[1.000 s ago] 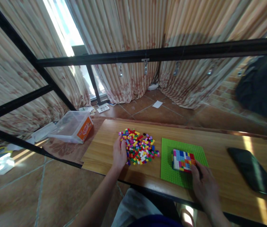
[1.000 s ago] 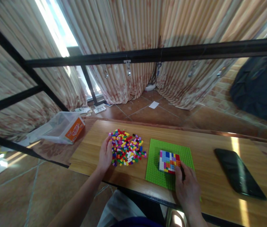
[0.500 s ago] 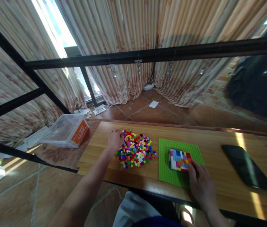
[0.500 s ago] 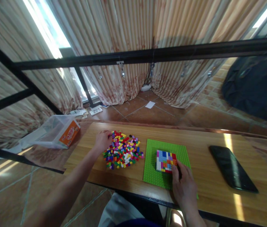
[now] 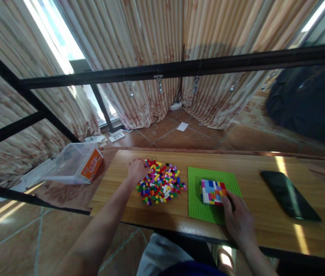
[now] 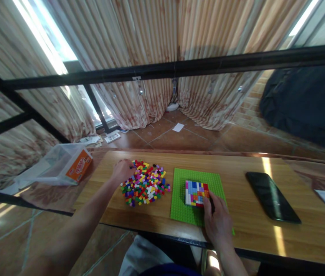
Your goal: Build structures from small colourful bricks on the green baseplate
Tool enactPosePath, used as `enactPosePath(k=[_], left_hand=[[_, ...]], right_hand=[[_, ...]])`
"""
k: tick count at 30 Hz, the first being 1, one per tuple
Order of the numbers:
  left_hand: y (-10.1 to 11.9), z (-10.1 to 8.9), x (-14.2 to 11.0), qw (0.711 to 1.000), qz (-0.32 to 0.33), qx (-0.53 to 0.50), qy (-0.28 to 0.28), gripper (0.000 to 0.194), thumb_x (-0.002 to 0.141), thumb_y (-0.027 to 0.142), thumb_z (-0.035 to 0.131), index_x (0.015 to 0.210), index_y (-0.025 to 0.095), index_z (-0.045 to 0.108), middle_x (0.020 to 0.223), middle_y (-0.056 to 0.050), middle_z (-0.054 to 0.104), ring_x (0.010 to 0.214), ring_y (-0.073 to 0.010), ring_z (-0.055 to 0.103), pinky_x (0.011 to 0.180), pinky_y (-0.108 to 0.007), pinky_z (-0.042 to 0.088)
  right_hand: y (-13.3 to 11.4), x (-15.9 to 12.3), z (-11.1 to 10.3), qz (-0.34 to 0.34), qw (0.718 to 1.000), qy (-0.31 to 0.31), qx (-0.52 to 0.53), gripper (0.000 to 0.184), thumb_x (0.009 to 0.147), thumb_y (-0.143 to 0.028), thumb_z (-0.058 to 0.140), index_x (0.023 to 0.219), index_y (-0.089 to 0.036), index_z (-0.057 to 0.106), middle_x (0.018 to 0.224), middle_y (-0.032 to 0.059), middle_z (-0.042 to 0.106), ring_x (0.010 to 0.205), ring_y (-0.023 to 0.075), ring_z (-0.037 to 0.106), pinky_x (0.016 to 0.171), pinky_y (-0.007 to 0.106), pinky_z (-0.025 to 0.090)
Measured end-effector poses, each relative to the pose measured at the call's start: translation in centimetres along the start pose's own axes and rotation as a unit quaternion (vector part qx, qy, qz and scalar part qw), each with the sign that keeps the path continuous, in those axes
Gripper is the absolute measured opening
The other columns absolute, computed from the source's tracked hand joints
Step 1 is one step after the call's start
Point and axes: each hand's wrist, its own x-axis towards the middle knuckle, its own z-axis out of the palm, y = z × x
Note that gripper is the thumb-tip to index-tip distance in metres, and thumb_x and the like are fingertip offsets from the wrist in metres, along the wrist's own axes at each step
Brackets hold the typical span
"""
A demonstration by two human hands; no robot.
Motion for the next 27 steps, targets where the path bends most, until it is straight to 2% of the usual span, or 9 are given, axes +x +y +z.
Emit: enactPosePath(k=[5,9,11,13,17,19,21,24,27], left_hand=[[0.1,-1.6,-1.5,0.998,0.002,-0.058,0.034,0.017,0.081,0.023,0.057,0.087,0.013,0.070,0.101,-0.015,0.069,0.102,-0.0311,0.061,0.093,-0.045,0.044],[1.7,-1.7,-5.4,0.985,0.022,-0.172,0.005,0.025,0.091,0.030,0.044,0.093,0.019,0.066,0.082,-0.005,0.070,0.074,-0.0177,0.064,0.071,-0.031,0.052],[3.5,-0.7,-8.0,0.919,0.033,-0.385,-0.074,0.022,0.087,0.034,0.050,0.090,0.019,0.065,0.077,-0.004,0.068,0.071,-0.0168,0.063,0.065,-0.028,0.051],[5.6,0.4,-10.6,0.849,0.037,-0.499,-0.169,0.022,0.083,0.037,0.053,0.087,0.018,0.065,0.076,-0.003,0.067,0.070,-0.0159,0.062,0.066,-0.028,0.051],[9.2,1.6,-14.1,0.758,0.025,-0.572,-0.311,0.023,0.081,0.040,0.059,0.082,0.017,0.066,0.072,-0.003,0.065,0.069,-0.0142,0.059,0.068,-0.027,0.049],[10.1,1.5,-14.8,0.699,0.022,-0.605,-0.381,0.025,0.080,0.039,0.062,0.083,0.015,0.066,0.072,-0.002,0.063,0.068,-0.0124,0.057,0.069,-0.026,0.047],[10.3,1.3,-15.1,0.645,0.009,-0.632,-0.430,0.027,0.079,0.039,0.066,0.084,0.013,0.065,0.071,-0.001,0.060,0.065,-0.0102,0.055,0.067,-0.024,0.044],[10.0,1.3,-15.3,0.607,-0.013,-0.647,-0.461,0.032,0.079,0.043,0.067,0.085,0.011,0.064,0.069,-0.001,0.058,0.062,-0.0091,0.054,0.062,-0.022,0.040],[9.7,1.4,-15.4,0.612,-0.014,-0.641,-0.463,0.038,0.080,0.048,0.064,0.083,0.011,0.063,0.067,-0.002,0.059,0.060,-0.0095,0.054,0.059,-0.022,0.038]], right_hand=[[0.2,0.3,0.0,0.006,1.000,0.005,0.024,0.055,0.087,-0.058,0.039,0.112,-0.016,0.063,0.109,0.0159,0.065,0.101,0.0287,0.060,0.092,0.046,0.046],[-0.6,0.5,-1.0,0.034,0.996,-0.002,0.078,0.049,0.088,-0.053,0.044,0.112,-0.015,0.064,0.109,0.0155,0.066,0.098,0.0278,0.062,0.089,0.045,0.049],[-1.9,0.2,-1.8,0.027,0.994,0.024,0.099,0.047,0.089,-0.050,0.046,0.112,-0.013,0.065,0.108,0.0154,0.065,0.092,0.0257,0.063,0.084,0.043,0.052],[-3.7,-0.6,-2.5,-0.021,0.993,0.032,0.116,0.040,0.090,-0.045,0.049,0.113,-0.017,0.065,0.109,0.0125,0.064,0.086,0.0222,0.063,0.080,0.040,0.054],[-7.4,-3.1,-3.5,-0.130,0.979,-0.079,0.137,0.028,0.091,-0.036,0.053,0.114,-0.029,0.067,0.116,0.0075,0.063,0.108,0.0230,0.060,0.095,0.042,0.051],[-8.4,-4.2,-3.8,-0.153,0.964,-0.159,0.152,0.031,0.092,-0.032,0.051,0.120,-0.030,0.064,0.118,0.0078,0.062,0.110,0.0214,0.059,0.094,0.038,0.051],[-8.8,-5.0,-4.0,-0.158,0.951,-0.206,0.170,0.032,0.093,-0.028,0.050,0.122,-0.030,0.063,0.117,0.0077,0.062,0.109,0.0195,0.060,0.092,0.034,0.052],[-8.5,-5.4,-4.1,-0.135,0.944,-0.232,0.193,0.030,0.093,-0.027,0.051,0.120,-0.030,0.064,0.115,0.0071,0.062,0.107,0.0180,0.060,0.090,0.031,0.052],[-8.3,-5.3,-4.0,-0.112,0.937,-0.256,0.212,0.028,0.093,-0.028,0.052,0.118,-0.029,0.064,0.115,0.0063,0.062,0.106,0.0175,0.060,0.091,0.030,0.051]])
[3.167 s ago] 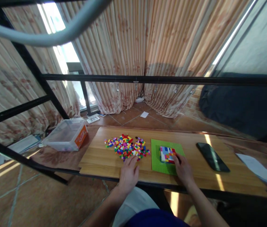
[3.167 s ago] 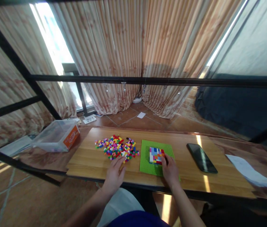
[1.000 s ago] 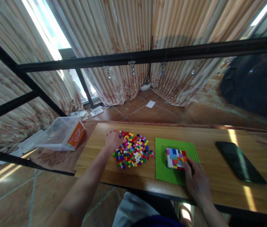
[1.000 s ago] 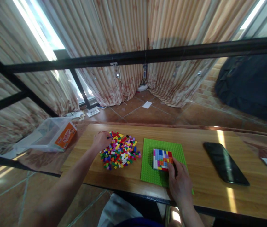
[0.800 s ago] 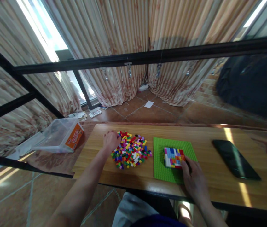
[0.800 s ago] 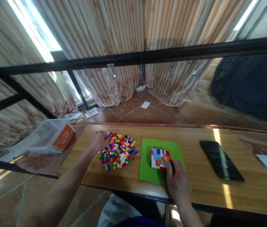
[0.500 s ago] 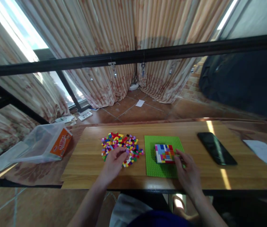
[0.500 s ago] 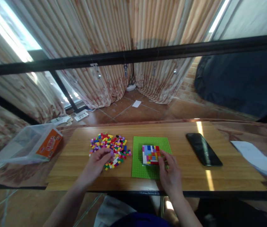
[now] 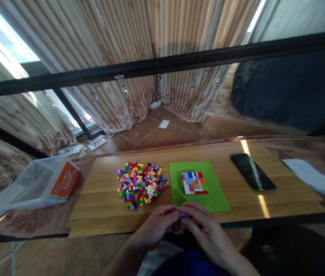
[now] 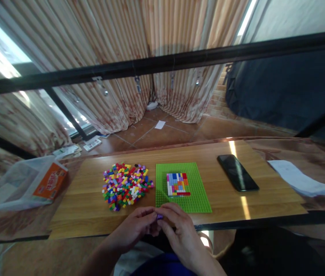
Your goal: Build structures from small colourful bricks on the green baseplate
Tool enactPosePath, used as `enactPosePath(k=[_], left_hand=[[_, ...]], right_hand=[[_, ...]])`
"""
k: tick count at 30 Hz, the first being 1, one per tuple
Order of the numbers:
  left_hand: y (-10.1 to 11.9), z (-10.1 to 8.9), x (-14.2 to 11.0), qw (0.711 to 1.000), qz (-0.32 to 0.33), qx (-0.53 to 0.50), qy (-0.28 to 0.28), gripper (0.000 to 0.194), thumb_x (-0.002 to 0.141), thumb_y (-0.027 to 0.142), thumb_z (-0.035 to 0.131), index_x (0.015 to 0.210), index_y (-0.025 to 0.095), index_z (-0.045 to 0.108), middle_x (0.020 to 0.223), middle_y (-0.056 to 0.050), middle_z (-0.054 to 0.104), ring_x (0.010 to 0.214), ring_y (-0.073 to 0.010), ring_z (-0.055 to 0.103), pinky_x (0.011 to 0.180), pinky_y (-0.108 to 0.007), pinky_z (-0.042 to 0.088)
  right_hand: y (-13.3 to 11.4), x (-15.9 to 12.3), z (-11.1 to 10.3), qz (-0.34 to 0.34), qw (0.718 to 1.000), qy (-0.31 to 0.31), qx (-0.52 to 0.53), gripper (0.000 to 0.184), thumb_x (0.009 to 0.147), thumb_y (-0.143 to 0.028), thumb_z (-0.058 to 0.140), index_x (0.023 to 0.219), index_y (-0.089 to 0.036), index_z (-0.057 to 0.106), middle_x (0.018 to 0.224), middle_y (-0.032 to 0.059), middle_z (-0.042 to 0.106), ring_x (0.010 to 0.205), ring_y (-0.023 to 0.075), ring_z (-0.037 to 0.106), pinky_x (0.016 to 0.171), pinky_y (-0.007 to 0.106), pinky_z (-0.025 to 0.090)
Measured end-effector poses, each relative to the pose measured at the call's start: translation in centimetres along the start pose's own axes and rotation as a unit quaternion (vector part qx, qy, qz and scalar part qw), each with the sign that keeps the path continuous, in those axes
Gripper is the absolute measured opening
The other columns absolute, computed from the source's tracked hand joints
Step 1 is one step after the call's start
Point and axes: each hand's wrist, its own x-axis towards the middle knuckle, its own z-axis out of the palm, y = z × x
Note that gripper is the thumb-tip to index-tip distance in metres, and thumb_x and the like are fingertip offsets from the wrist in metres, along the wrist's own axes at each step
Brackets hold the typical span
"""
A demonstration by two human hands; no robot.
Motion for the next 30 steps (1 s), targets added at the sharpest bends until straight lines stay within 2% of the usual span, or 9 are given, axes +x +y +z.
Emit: enactPosePath(k=[5,8,10,13,14,15,17,19,30], left_hand=[[0.3,0.2,0.0,0.997,0.009,0.080,-0.004,0.042,0.086,0.053,0.052,0.077,0.013,0.063,0.064,-0.002,0.060,0.056,-0.0104,0.052,0.058,-0.024,0.039],[1.6,-0.3,0.3,0.967,0.022,0.249,0.051,0.044,0.091,0.050,0.039,0.075,0.017,0.063,0.067,-0.004,0.064,0.059,-0.0136,0.057,0.060,-0.027,0.045],[3.3,-1.5,0.8,0.910,0.059,0.383,0.145,0.042,0.092,0.046,0.037,0.074,0.018,0.063,0.072,-0.006,0.066,0.066,-0.0170,0.061,0.067,-0.031,0.048],[6.4,-4.4,2.2,0.814,0.107,0.485,0.300,0.028,0.090,0.036,0.046,0.095,0.017,0.066,0.097,-0.011,0.067,0.093,-0.0238,0.061,0.088,-0.039,0.044],[7.3,-5.4,2.8,0.738,0.110,0.569,0.347,0.028,0.090,0.032,0.044,0.099,0.017,0.066,0.102,-0.011,0.067,0.098,-0.0242,0.061,0.090,-0.038,0.044],[8.1,-6.4,3.4,0.667,0.091,0.646,0.361,0.028,0.090,0.031,0.045,0.099,0.017,0.067,0.103,-0.012,0.067,0.101,-0.0250,0.061,0.091,-0.037,0.045],[9.2,-7.8,4.7,0.572,0.034,0.747,0.337,0.028,0.090,0.029,0.045,0.097,0.015,0.069,0.101,-0.013,0.068,0.101,-0.0248,0.063,0.090,-0.034,0.047],[9.6,-8.6,5.8,0.551,0.014,0.768,0.327,0.029,0.088,0.028,0.047,0.095,0.012,0.070,0.100,-0.016,0.069,0.101,-0.0266,0.064,0.089,-0.035,0.049],[9.3,-9.9,7.7,0.543,-0.038,0.775,0.323,0.030,0.082,0.012,0.045,0.099,0.012,0.071,0.098,-0.017,0.072,0.101,-0.0266,0.067,0.083,-0.032,0.052]], right_hand=[[-0.1,0.7,0.5,0.016,0.999,0.004,0.044,0.023,0.091,-0.028,0.055,0.112,-0.026,0.066,0.105,0.0051,0.065,0.097,0.0166,0.063,0.087,0.029,0.051],[0.1,0.8,0.8,0.029,0.997,0.050,0.058,0.023,0.090,-0.031,0.057,0.110,-0.027,0.067,0.103,0.0050,0.066,0.096,0.0170,0.063,0.086,0.029,0.051],[0.5,0.7,0.9,0.034,0.992,0.101,0.066,0.021,0.089,-0.032,0.059,0.106,-0.027,0.070,0.103,0.0053,0.066,0.098,0.0177,0.063,0.086,0.029,0.051],[1.4,0.1,0.8,0.046,0.982,0.161,0.086,0.018,0.086,-0.034,0.063,0.098,-0.029,0.074,0.105,0.0059,0.066,0.100,0.0189,0.062,0.085,0.029,0.052],[1.8,-0.1,0.8,0.054,0.979,0.173,0.094,0.017,0.084,-0.035,0.065,0.096,-0.029,0.075,0.104,0.0061,0.066,0.099,0.0192,0.063,0.083,0.029,0.052],[2.1,-0.4,0.7,0.062,0.976,0.182,0.103,0.016,0.083,-0.036,0.066,0.095,-0.029,0.075,0.104,0.0063,0.066,0.098,0.0194,0.063,0.082,0.029,0.053],[2.7,-0.8,0.7,0.080,0.969,0.200,0.120,0.016,0.081,-0.036,0.069,0.092,-0.029,0.076,0.101,0.0064,0.067,0.095,0.0194,0.063,0.078,0.028,0.053],[3.1,-1.2,0.8,0.097,0.962,0.217,0.135,0.015,0.079,-0.037,0.070,0.091,-0.029,0.076,0.099,0.0063,0.067,0.092,0.0190,0.063,0.075,0.027,0.053],[3.2,-2.5,0.0,0.161,0.930,0.243,0.226,0.025,0.069,-0.042,0.077,0.087,-0.024,0.077,0.087,0.0061,0.068,0.075,0.0167,0.064,0.065,0.026,0.053]])
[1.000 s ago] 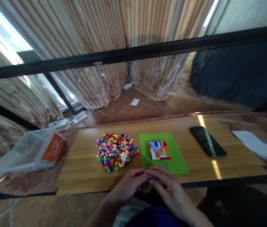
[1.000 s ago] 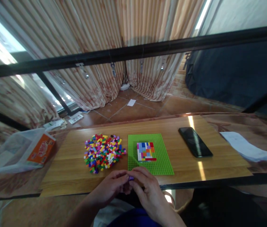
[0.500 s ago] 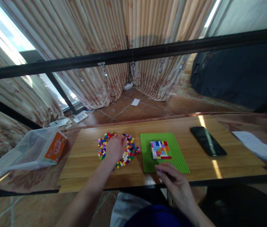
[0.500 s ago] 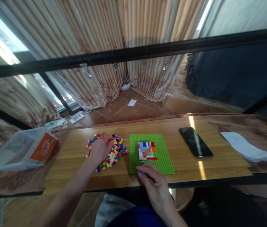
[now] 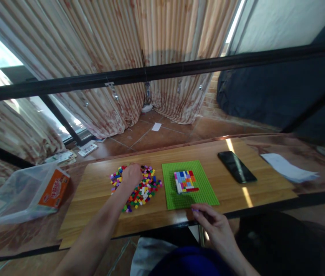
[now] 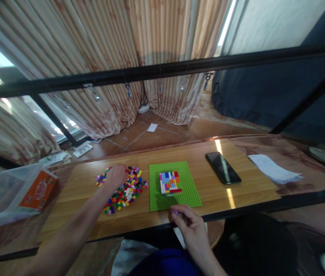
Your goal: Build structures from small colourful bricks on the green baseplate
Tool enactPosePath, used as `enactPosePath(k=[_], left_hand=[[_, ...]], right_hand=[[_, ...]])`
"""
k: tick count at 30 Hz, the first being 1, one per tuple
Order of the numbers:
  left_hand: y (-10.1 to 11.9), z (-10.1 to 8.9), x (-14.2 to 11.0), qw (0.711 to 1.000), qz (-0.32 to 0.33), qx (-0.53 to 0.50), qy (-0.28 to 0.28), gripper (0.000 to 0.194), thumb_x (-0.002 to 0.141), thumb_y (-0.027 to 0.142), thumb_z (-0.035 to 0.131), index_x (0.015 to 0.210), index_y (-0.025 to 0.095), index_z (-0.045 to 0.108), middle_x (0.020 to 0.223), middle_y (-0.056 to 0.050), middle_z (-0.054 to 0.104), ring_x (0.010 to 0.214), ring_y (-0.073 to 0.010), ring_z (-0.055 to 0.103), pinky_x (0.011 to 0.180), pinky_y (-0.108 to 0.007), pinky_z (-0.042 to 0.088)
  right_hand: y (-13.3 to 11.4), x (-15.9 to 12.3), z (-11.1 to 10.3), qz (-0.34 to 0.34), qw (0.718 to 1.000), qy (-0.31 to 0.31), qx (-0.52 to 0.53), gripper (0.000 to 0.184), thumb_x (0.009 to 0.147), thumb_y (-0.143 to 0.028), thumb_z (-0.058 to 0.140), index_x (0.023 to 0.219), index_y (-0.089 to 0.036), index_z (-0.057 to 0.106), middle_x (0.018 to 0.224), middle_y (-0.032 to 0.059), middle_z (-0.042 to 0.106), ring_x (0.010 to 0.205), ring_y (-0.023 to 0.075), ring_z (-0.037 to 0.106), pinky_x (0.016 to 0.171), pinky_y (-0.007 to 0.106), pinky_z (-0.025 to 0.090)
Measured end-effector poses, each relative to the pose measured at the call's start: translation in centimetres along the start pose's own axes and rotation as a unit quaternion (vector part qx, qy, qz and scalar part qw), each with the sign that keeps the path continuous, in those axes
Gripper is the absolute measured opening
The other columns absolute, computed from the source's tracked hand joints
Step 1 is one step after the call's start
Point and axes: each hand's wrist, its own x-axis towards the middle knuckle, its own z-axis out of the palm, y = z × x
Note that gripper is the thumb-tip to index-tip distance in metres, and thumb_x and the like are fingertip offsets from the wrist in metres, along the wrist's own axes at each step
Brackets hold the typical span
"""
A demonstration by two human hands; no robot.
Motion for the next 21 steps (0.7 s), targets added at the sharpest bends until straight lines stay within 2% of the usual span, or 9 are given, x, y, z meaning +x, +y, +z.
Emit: enactPosePath(k=[4,9,12,14,17,19,21], left_hand=[[0.1,-0.4,-0.3,1.000,-0.007,0.002,0.004,0.027,0.083,0.014,0.046,0.096,0.012,0.070,0.097,-0.016,0.072,0.098,-0.0267,0.067,0.082,-0.032,0.051],[0.9,-2.0,-2.1,0.999,0.014,-0.009,0.048,0.027,0.090,0.021,0.041,0.102,0.013,0.064,0.101,-0.016,0.070,0.101,-0.0259,0.064,0.086,-0.035,0.049],[2.0,-2.5,-3.1,0.992,0.053,-0.089,0.070,0.025,0.092,0.022,0.039,0.104,0.015,0.060,0.096,-0.011,0.070,0.091,-0.0222,0.065,0.081,-0.034,0.049],[3.0,-2.3,-3.3,0.973,0.104,-0.196,0.063,0.023,0.092,0.023,0.039,0.102,0.016,0.059,0.088,-0.007,0.069,0.080,-0.0187,0.064,0.074,-0.031,0.048],[4.8,-1.6,-2.9,0.926,0.182,-0.328,0.034,0.021,0.090,0.021,0.041,0.095,0.015,0.061,0.081,-0.003,0.068,0.073,-0.0151,0.062,0.069,-0.027,0.047],[6.0,-1.1,-2.2,0.909,0.203,-0.365,0.019,0.023,0.089,0.022,0.042,0.094,0.015,0.063,0.078,-0.003,0.068,0.072,-0.0149,0.062,0.069,-0.026,0.047],[7.0,-1.0,-1.5,0.904,0.217,-0.367,0.009,0.026,0.089,0.023,0.043,0.095,0.015,0.066,0.079,-0.004,0.069,0.074,-0.0156,0.063,0.071,-0.027,0.048]], right_hand=[[0.5,0.0,-0.2,0.048,0.997,-0.003,0.054,0.035,0.061,-0.041,0.083,0.089,-0.022,0.076,0.085,0.0060,0.070,0.072,0.0177,0.066,0.068,0.030,0.054],[0.7,-0.3,-0.5,0.080,0.994,-0.002,0.078,0.040,0.061,-0.043,0.083,0.093,-0.019,0.075,0.074,0.0057,0.071,0.067,0.0176,0.065,0.065,0.030,0.053],[0.3,-0.3,-0.6,0.084,0.993,0.010,0.084,0.041,0.062,-0.046,0.082,0.092,-0.018,0.074,0.069,0.0039,0.069,0.062,0.0161,0.062,0.061,0.029,0.051],[-0.1,-0.2,-0.6,0.088,0.993,0.020,0.077,0.043,0.063,-0.049,0.081,0.092,-0.018,0.074,0.069,0.0039,0.069,0.060,0.0159,0.062,0.059,0.029,0.051],[-0.4,-0.1,-0.6,0.094,0.993,0.034,0.063,0.046,0.063,-0.052,0.079,0.092,-0.017,0.074,0.070,0.0049,0.069,0.058,0.0164,0.061,0.056,0.030,0.050],[-0.4,-0.1,-0.8,0.095,0.993,0.035,0.060,0.046,0.064,-0.053,0.078,0.093,-0.017,0.074,0.070,0.0052,0.069,0.058,0.0162,0.061,0.056,0.029,0.050],[-0.2,-0.2,-1.1,0.094,0.993,0.032,0.062,0.044,0.066,-0.052,0.077,0.094,-0.017,0.074,0.072,0.0051,0.070,0.059,0.0152,0.060,0.056,0.028,0.050]])
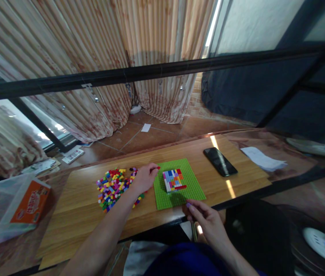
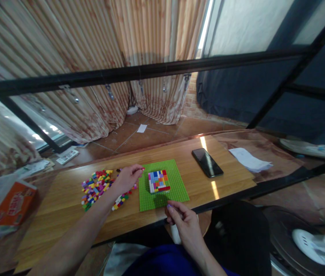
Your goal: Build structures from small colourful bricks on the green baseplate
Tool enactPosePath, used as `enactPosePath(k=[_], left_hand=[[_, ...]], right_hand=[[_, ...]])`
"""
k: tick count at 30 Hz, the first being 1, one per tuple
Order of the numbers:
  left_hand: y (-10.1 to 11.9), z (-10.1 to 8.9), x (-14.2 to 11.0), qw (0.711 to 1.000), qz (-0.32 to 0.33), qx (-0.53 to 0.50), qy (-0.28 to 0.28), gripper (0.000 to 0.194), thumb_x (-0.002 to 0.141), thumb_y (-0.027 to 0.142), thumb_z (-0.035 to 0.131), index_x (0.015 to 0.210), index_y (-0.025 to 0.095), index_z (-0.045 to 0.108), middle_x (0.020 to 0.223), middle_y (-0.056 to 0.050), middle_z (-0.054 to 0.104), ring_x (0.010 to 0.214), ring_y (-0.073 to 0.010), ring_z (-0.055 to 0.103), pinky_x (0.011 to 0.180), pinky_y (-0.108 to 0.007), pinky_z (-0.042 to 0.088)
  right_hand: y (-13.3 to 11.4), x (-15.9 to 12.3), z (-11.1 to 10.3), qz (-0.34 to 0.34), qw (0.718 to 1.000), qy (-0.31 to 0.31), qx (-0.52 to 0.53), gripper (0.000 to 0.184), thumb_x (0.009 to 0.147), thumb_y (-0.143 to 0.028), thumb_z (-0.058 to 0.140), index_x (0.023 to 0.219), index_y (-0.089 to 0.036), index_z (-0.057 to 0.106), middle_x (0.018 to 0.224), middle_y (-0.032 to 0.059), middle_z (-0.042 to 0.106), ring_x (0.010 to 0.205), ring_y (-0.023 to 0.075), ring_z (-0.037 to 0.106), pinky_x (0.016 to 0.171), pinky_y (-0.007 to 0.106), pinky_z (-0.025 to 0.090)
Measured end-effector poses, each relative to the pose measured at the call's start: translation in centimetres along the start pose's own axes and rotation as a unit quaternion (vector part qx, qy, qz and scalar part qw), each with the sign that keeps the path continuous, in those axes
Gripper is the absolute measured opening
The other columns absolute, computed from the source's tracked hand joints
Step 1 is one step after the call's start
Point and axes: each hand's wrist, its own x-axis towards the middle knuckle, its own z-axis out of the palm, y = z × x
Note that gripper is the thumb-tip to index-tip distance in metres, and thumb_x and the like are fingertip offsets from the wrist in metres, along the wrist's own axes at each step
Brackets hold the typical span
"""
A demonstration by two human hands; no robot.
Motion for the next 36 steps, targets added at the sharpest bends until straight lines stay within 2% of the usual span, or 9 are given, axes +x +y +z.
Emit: enactPosePath(k=[3,6,9,11,15,20,27,36], left_hand=[[0.6,0.5,1.3,0.999,0.023,0.033,-0.016,0.029,0.091,0.023,0.042,0.097,0.015,0.069,0.086,-0.005,0.072,0.082,-0.0169,0.065,0.079,-0.029,0.048],[1.2,0.9,2.0,0.992,0.047,0.112,-0.023,0.031,0.094,0.022,0.040,0.100,0.016,0.069,0.099,-0.006,0.072,0.091,-0.0178,0.065,0.084,-0.029,0.047],[1.5,1.6,2.2,0.978,0.063,0.195,-0.036,0.033,0.096,0.025,0.037,0.102,0.016,0.068,0.102,-0.008,0.071,0.095,-0.0200,0.065,0.086,-0.031,0.047],[1.5,2.2,2.2,0.974,0.063,0.215,-0.041,0.033,0.097,0.026,0.036,0.103,0.017,0.068,0.103,-0.009,0.071,0.095,-0.0209,0.065,0.085,-0.032,0.047],[1.5,3.5,2.1,0.972,0.063,0.226,-0.032,0.033,0.098,0.027,0.034,0.109,0.019,0.065,0.107,-0.008,0.070,0.096,-0.0199,0.065,0.083,-0.030,0.048],[1.5,4.4,1.9,0.978,0.057,0.200,-0.030,0.031,0.097,0.026,0.037,0.105,0.022,0.067,0.101,-0.004,0.071,0.095,-0.0164,0.065,0.084,-0.026,0.046],[1.3,4.6,1.7,0.984,0.056,0.165,-0.033,0.032,0.097,0.028,0.037,0.104,0.022,0.068,0.099,-0.003,0.072,0.092,-0.0156,0.066,0.081,-0.024,0.047],[1.6,4.7,1.7,0.985,0.062,0.158,-0.020,0.030,0.095,0.024,0.039,0.100,0.022,0.069,0.093,-0.003,0.072,0.091,-0.0160,0.065,0.084,-0.026,0.047]], right_hand=[[0.2,0.0,-0.6,-0.003,1.000,0.000,0.005,0.042,0.069,-0.050,0.076,0.095,-0.018,0.074,0.074,0.0048,0.070,0.059,0.0133,0.059,0.056,0.026,0.049],[0.0,0.0,-1.1,-0.010,1.000,0.012,0.004,0.043,0.068,-0.051,0.076,0.094,-0.018,0.074,0.073,0.0046,0.069,0.058,0.0128,0.058,0.056,0.026,0.049],[-0.6,0.2,-1.2,-0.019,0.999,0.027,-0.004,0.046,0.066,-0.054,0.076,0.092,-0.017,0.074,0.072,0.0051,0.069,0.058,0.0137,0.058,0.055,0.027,0.049],[-0.9,0.3,-1.1,-0.022,0.999,0.032,-0.007,0.047,0.065,-0.056,0.076,0.091,-0.016,0.074,0.072,0.0056,0.069,0.057,0.0143,0.058,0.055,0.028,0.049],[-1.0,0.5,-1.1,-0.024,0.999,0.027,-0.005,0.044,0.065,-0.055,0.076,0.089,-0.018,0.074,0.073,0.0057,0.071,0.058,0.0143,0.059,0.056,0.028,0.050],[-1.0,0.6,-1.3,-0.029,0.999,0.039,-0.012,0.045,0.064,-0.057,0.076,0.087,-0.019,0.075,0.073,0.0059,0.071,0.056,0.0147,0.059,0.054,0.028,0.051],[-1.2,0.9,-1.4,-0.019,0.999,0.034,0.005,0.046,0.064,-0.055,0.077,0.089,-0.017,0.074,0.064,0.0027,0.067,0.057,0.0137,0.058,0.055,0.027,0.049],[-1.5,1.4,-0.5,-0.021,0.999,0.024,0.023,0.046,0.064,-0.055,0.077,0.090,-0.018,0.072,0.059,-0.0002,0.063,0.054,0.0133,0.057,0.053,0.026,0.047]])
